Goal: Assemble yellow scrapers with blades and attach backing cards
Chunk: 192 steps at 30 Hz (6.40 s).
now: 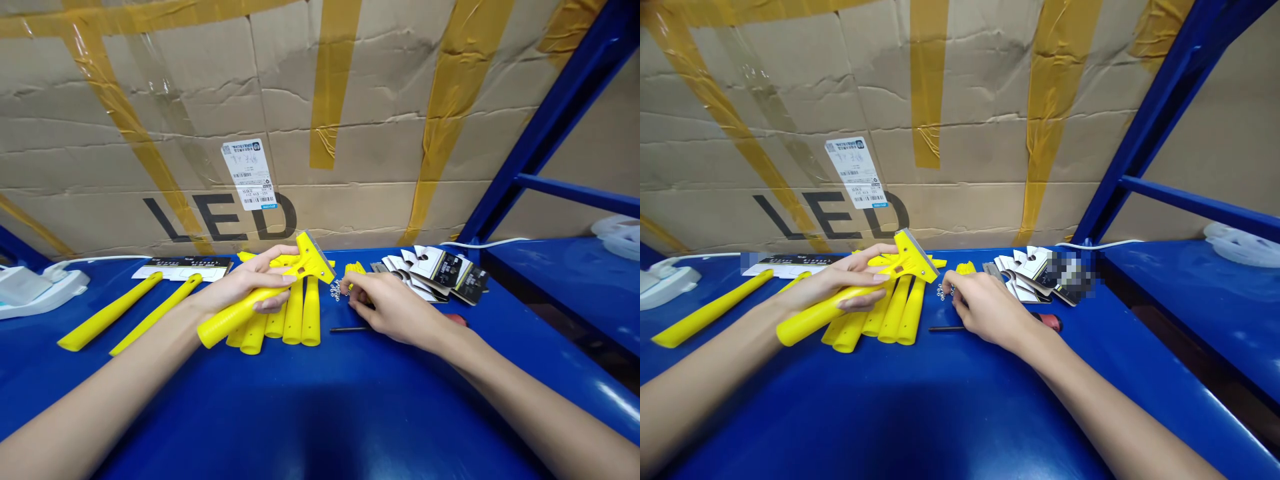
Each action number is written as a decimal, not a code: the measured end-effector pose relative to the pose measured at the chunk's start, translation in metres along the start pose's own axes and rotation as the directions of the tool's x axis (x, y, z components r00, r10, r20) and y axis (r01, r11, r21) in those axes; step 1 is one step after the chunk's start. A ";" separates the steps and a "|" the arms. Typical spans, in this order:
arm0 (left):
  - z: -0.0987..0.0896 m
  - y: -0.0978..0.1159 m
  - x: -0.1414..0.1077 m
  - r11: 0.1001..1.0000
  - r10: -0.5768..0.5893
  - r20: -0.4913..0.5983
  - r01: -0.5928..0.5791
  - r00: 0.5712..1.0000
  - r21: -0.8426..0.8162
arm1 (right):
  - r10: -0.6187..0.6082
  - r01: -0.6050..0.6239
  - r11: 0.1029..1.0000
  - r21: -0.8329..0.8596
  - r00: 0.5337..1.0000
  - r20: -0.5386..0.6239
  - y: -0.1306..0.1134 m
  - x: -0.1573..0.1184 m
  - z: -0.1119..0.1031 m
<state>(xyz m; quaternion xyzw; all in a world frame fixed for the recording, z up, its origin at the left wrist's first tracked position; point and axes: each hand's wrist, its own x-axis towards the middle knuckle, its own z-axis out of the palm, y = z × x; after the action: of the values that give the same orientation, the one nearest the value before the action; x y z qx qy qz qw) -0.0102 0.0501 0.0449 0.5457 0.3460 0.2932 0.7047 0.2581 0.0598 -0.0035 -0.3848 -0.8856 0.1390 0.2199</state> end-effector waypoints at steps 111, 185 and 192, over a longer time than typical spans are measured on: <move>0.020 -0.027 -0.021 0.983 0.028 -0.148 -0.054 0.989 -0.173 | 0.095 -0.135 0.982 0.131 0.956 0.277 0.025 -0.053 -0.069; 0.059 -0.027 -0.027 0.972 0.207 -0.468 -0.127 0.859 0.197 | 0.373 -0.208 0.862 0.462 0.877 -0.302 0.012 -0.042 -0.049; 0.059 -0.027 -0.027 0.976 0.206 -0.492 -0.140 0.846 0.169 | 0.287 -0.108 0.832 0.544 0.923 -0.256 0.014 -0.043 -0.046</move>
<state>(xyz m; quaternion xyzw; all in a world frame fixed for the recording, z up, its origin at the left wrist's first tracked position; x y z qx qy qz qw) 0.0226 -0.0107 0.0329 0.5220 0.4861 0.4660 0.5235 0.3155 0.0405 0.0185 -0.4190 -0.7204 0.3297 0.4436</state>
